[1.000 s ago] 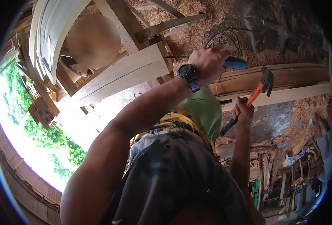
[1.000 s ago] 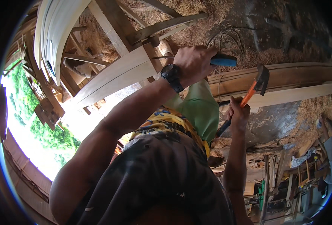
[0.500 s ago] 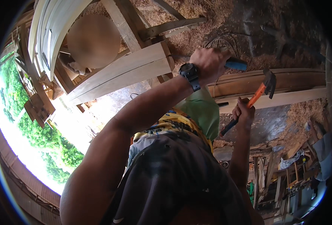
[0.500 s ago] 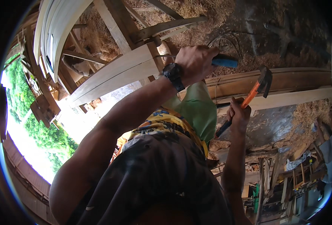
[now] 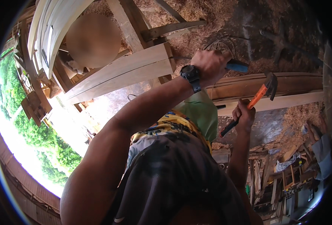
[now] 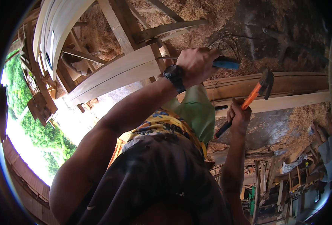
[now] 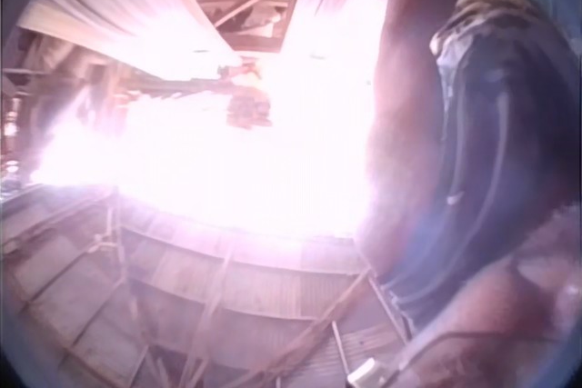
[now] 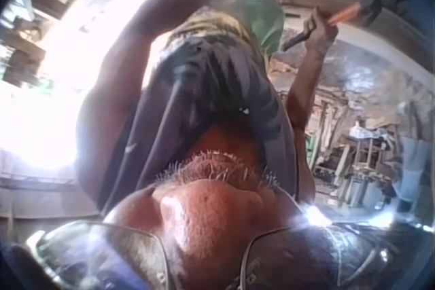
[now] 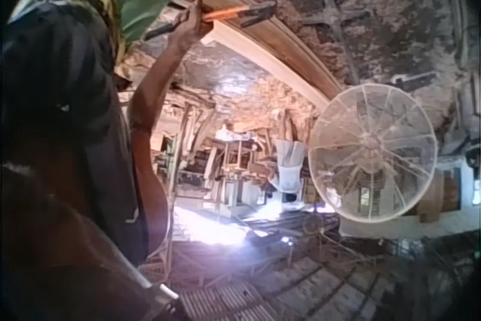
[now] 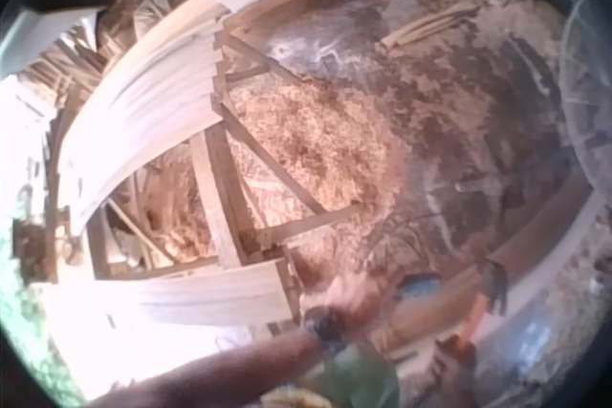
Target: The person marks measurement lines on wooden planks using a square ruler and a marking tool, then cuts along the marked line on a wood plank using a chisel and a hammer.
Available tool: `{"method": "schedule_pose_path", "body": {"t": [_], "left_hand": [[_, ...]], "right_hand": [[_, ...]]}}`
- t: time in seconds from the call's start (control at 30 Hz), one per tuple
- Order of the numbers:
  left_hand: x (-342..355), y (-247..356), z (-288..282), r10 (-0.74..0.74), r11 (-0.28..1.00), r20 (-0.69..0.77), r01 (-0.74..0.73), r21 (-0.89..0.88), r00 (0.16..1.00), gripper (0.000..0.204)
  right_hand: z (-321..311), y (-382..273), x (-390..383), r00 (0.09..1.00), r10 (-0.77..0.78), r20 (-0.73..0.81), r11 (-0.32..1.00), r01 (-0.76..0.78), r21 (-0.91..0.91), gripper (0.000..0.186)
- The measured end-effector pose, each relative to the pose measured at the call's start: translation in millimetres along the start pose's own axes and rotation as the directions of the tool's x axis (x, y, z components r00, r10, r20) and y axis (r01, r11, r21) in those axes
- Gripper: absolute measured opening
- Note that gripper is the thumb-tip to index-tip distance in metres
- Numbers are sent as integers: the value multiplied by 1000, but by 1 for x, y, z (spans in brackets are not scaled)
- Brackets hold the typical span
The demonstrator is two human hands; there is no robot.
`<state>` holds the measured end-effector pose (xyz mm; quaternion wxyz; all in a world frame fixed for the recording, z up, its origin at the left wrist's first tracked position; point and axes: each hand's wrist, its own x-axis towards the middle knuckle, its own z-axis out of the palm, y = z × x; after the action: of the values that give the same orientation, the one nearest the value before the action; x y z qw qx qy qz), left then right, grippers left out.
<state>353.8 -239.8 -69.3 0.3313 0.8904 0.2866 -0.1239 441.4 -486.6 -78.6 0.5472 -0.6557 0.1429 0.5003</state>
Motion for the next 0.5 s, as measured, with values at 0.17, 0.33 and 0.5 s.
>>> {"method": "schedule_pose_path", "body": {"t": [0.17,0.33,0.5], "left_hand": [[5,-2,0,-23,999,-46,22,-35,999,34],[7,-3,-1,-31,999,-90,28,-28,995,33],[5,-5,-3,5,999,-125,-11,-45,992,32]], "right_hand": [[2,-7,7,996,-90,-25,990,86,-116,14],[33,-25,11,1000,4,4,995,-4,102,11],[34,-24,4,977,29,212,961,32,-276,12]]}}
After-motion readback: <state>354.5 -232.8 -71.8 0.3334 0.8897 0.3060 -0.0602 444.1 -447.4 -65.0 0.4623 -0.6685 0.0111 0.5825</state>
